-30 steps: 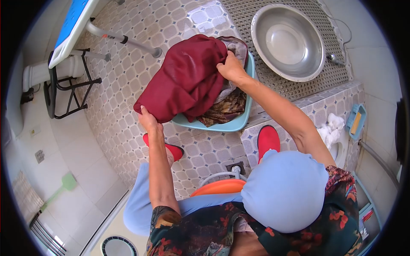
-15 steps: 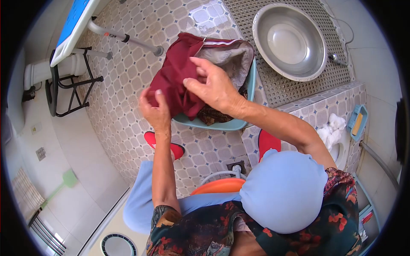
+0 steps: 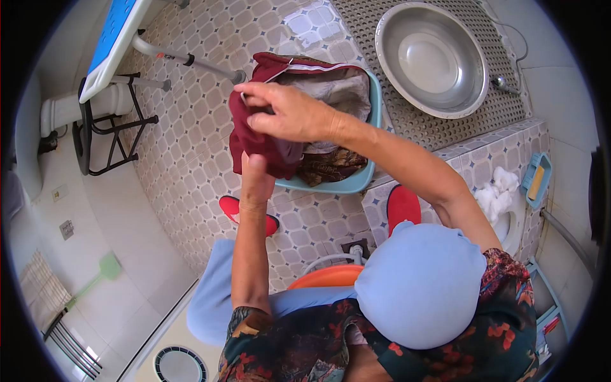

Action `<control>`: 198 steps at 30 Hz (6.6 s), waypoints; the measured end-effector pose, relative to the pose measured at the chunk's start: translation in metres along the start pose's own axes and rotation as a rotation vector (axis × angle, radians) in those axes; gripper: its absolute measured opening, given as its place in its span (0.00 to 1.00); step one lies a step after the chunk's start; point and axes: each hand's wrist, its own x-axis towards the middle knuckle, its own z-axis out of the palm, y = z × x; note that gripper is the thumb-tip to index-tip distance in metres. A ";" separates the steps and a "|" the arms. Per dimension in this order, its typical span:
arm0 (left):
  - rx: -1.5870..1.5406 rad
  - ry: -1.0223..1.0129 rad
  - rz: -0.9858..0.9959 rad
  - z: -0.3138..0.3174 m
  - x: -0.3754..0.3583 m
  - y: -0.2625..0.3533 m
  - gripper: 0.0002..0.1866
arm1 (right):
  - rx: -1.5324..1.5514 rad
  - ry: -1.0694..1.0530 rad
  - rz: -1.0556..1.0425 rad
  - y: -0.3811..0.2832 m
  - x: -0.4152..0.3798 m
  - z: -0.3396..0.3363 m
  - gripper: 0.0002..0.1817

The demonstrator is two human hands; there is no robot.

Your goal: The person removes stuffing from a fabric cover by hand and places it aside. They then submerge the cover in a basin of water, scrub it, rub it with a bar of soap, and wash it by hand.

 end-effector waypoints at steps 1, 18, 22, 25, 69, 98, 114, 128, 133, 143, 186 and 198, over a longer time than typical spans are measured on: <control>0.429 0.097 -0.017 0.011 0.005 0.009 0.37 | 0.057 -0.023 0.080 0.000 0.002 -0.007 0.29; 0.249 0.229 0.148 0.068 -0.014 0.085 0.24 | 0.062 0.209 -0.234 0.013 -0.025 0.021 0.09; 0.193 0.266 0.252 0.082 -0.024 0.097 0.24 | -0.088 -0.277 -0.132 -0.005 -0.025 0.004 0.11; 0.198 0.317 0.308 0.081 -0.027 0.098 0.27 | -0.153 -0.669 0.056 -0.028 -0.035 -0.018 0.13; 0.115 0.366 0.086 0.026 0.018 0.039 0.12 | -0.406 -0.171 0.352 0.098 -0.095 -0.011 0.26; 0.120 0.438 0.053 -0.043 0.017 0.063 0.15 | -1.077 -0.167 1.412 -0.013 -0.389 -0.211 0.43; 1.848 0.452 0.326 -0.070 0.019 -0.014 0.63 | -0.767 -0.086 0.193 0.006 -0.148 -0.138 0.29; 1.688 -0.072 0.140 -0.067 0.017 -0.078 0.76 | -1.021 -0.229 -0.025 0.094 -0.127 -0.010 0.42; 1.591 -0.036 -0.293 -0.079 0.062 -0.076 0.67 | -0.989 -0.325 0.081 0.130 -0.098 -0.007 0.28; 1.485 0.155 -0.222 -0.104 0.094 -0.097 0.36 | -0.710 -0.314 0.380 0.167 -0.025 -0.035 0.30; 1.659 -0.346 0.241 -0.038 -0.012 -0.065 0.58 | -0.812 0.216 0.040 0.073 -0.139 0.051 0.26; 1.409 -0.303 -0.079 -0.095 0.078 -0.095 0.36 | -0.852 -0.066 0.446 0.153 -0.054 0.016 0.11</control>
